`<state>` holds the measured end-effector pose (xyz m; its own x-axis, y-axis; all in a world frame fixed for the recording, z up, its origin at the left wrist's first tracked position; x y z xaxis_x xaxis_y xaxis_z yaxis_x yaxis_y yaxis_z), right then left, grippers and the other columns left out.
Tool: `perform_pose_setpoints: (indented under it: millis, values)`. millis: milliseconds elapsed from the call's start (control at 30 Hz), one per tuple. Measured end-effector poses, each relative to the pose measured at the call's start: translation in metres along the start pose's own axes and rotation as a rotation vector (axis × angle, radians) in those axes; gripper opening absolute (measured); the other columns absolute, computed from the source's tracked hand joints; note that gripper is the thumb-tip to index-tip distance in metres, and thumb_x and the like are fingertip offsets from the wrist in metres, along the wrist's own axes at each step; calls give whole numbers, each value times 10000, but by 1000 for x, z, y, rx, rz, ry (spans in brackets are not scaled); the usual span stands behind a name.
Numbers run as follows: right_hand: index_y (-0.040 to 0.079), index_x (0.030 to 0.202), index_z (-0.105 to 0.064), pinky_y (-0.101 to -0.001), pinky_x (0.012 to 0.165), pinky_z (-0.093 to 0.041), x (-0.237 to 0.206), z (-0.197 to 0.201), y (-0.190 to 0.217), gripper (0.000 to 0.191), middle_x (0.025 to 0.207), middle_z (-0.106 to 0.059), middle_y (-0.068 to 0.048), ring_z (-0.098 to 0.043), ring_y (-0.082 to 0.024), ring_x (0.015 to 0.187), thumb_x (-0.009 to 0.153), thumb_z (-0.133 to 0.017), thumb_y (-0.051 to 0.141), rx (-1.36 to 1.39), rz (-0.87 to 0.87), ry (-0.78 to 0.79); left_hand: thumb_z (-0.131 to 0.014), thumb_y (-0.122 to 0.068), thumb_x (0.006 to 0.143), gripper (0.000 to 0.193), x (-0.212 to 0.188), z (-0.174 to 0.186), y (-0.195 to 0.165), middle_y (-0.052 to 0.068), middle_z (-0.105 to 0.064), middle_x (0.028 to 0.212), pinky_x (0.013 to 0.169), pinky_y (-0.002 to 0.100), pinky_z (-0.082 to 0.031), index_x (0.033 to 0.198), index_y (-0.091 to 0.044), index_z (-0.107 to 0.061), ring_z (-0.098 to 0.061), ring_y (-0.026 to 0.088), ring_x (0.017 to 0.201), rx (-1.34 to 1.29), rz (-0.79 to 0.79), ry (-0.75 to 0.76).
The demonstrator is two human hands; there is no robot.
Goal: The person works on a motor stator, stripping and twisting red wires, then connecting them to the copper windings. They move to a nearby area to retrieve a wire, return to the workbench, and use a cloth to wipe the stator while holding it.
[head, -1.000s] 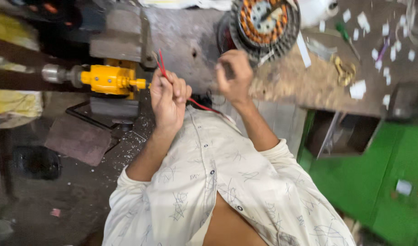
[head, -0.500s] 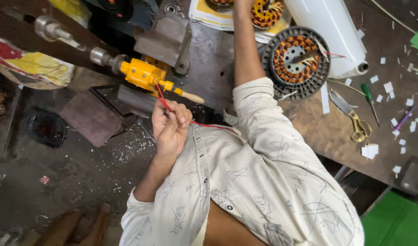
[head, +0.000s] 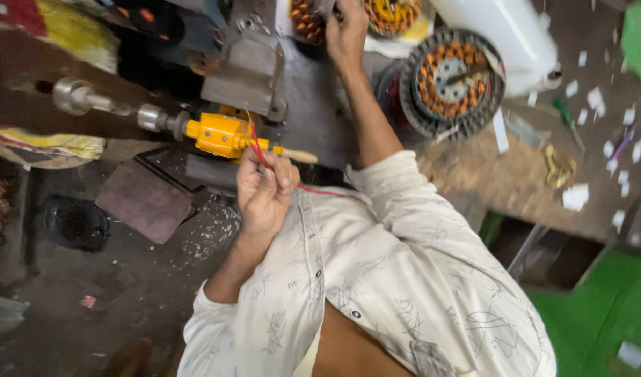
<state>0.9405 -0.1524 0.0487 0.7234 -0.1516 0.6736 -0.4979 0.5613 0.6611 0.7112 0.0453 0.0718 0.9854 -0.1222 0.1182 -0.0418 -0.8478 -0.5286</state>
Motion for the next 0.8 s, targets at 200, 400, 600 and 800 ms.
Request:
perform_pose_setpoints:
  millis: [200, 400, 600, 800]
  values:
    - [-52, 1056, -674, -393, 849, -563, -118, 82, 37, 259, 990, -690, -207, -707, -349, 934, 805, -625, -88, 23, -286, 144, -632, -202, 1081, 204, 1, -3, 8, 25, -522, 852, 659, 287, -358, 1241, -104, -552, -438, 118, 692, 44, 148, 113]
    - [-61, 1044, -683, -449, 1032, -531, -248, 212, 56, 317, 1044, -700, -220, -686, -380, 1042, 736, -621, -101, -116, -351, 63, -612, -206, 1119, 208, -7, -20, 46, 39, -579, 830, 654, 286, -365, 1290, -116, -535, -438, 116, 674, 87, 378, 209]
    - [-67, 1072, -727, -399, 937, -566, -310, 333, 31, 240, 1043, -738, -186, -727, -312, 1006, 841, -675, -105, -323, -471, -194, -554, -132, 1059, 158, -34, -76, 115, 69, -635, 896, 647, 261, -417, 1143, -152, -422, -522, 135, 718, 260, 429, 464]
    - [-62, 1043, -698, -352, 826, -584, -311, 427, -39, 234, 973, -733, -153, -744, -259, 897, 840, -606, -132, -273, -523, -328, -502, -16, 1141, 113, -61, -126, 230, 109, -611, 1001, 817, 250, -487, 1161, 2, -612, -561, 146, 824, 625, 261, 654]
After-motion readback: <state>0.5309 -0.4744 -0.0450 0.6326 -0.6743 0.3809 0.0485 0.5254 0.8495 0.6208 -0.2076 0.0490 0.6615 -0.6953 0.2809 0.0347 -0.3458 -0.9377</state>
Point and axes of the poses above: each hand's wrist, its own x-axis towards the middle knuckle, its own z-axis out of the back of the hand, y = z × x, the point moved 9 cm from there along x, towards the middle knuckle
